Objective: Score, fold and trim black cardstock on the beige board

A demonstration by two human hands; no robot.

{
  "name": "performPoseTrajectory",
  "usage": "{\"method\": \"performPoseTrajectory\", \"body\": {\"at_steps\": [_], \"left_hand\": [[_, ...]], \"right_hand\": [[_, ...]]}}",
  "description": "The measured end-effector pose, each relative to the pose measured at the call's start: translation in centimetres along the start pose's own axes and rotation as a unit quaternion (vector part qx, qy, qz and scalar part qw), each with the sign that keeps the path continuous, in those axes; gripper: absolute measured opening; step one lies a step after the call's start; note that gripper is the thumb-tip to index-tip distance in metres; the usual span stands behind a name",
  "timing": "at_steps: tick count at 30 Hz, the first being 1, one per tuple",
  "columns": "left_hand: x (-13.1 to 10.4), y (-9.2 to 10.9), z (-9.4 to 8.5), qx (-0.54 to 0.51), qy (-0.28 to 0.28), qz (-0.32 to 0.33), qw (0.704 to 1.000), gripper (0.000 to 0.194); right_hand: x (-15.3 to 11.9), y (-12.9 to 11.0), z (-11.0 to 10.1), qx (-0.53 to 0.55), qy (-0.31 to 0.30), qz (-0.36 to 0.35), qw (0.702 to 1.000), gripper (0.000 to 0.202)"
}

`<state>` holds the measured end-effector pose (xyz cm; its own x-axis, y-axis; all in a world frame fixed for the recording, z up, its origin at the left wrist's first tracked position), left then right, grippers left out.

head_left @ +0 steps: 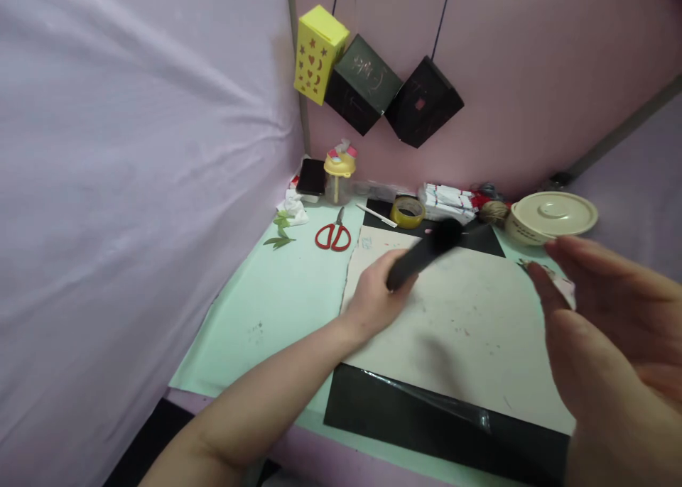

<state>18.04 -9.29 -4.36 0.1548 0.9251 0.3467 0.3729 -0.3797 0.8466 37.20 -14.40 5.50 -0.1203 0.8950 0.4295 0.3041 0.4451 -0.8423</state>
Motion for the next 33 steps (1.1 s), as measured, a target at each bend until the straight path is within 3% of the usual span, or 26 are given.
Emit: {"method": "performPoseTrajectory", "body": {"at_steps": [2, 5, 9, 13, 17, 20, 23, 25, 28, 30, 33], "left_hand": [[0.1, -0.9, -0.4, -0.125, 0.031, -0.059, 0.99, 0.035], [-0.1, -2.3, 0.5, -0.192, 0.015, -0.109, 0.975, 0.037], [-0.4, -3.4, 2.0, -0.172, -0.05, -0.09, 0.98, 0.027], [-0.4, -3.6, 2.3, -0.142, -0.062, -0.062, 0.986, 0.03], [-0.3, -3.6, 2.5, -0.1, -0.053, -0.059, 0.992, 0.039], [-0.4, -3.6, 2.9, -0.081, -0.059, -0.059, 0.993, 0.04], [-0.5, -3.0, 2.4, -0.06, -0.061, -0.02, 0.996, 0.035], [-0.4, -2.3, 1.5, -0.009, -0.047, 0.03, 0.998, 0.032], [-0.2, -1.2, 0.4, 0.155, -0.028, 0.087, 0.984, 0.037], [-0.1, -1.0, 0.7, 0.278, -0.047, 0.091, 0.955, 0.041], [-0.3, -0.9, 2.7, 0.409, -0.113, 0.082, 0.902, 0.034]], "right_hand": [[0.4, -1.1, 0.1, -0.017, 0.012, -0.049, 0.999, 0.041], [1.3, -1.4, 0.7, -0.025, -0.032, -0.1, 0.994, 0.041], [2.8, -1.9, 2.2, -0.098, -0.11, -0.174, 0.974, 0.046], [3.9, -2.9, 5.3, -0.297, -0.184, -0.26, 0.9, 0.069], [4.4, -2.4, 8.0, -0.407, -0.251, -0.254, 0.841, 0.077], [4.4, -2.3, 8.2, -0.423, -0.256, -0.251, 0.832, 0.076], [3.7, -2.7, 7.2, -0.407, -0.243, -0.263, 0.84, 0.072], [3.0, -3.1, 6.0, -0.394, -0.215, -0.272, 0.851, 0.069], [1.6, -2.6, 3.9, -0.387, -0.168, -0.266, 0.867, 0.071], [0.8, -1.0, 3.2, -0.398, -0.173, -0.239, 0.869, 0.075], [-0.4, 3.1, 3.3, -0.423, -0.234, -0.185, 0.856, 0.074]]}}
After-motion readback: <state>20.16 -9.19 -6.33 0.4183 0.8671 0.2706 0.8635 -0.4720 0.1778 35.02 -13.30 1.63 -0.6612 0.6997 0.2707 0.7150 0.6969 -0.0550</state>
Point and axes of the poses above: each hand's wrist, its own x-axis towards the middle knuckle, its own z-axis out of the palm, y = z × x, the point moved 6 cm from there along x, towards the middle knuckle, and after that the axes turned 10 degrees about -y, right-handed, at the moved point
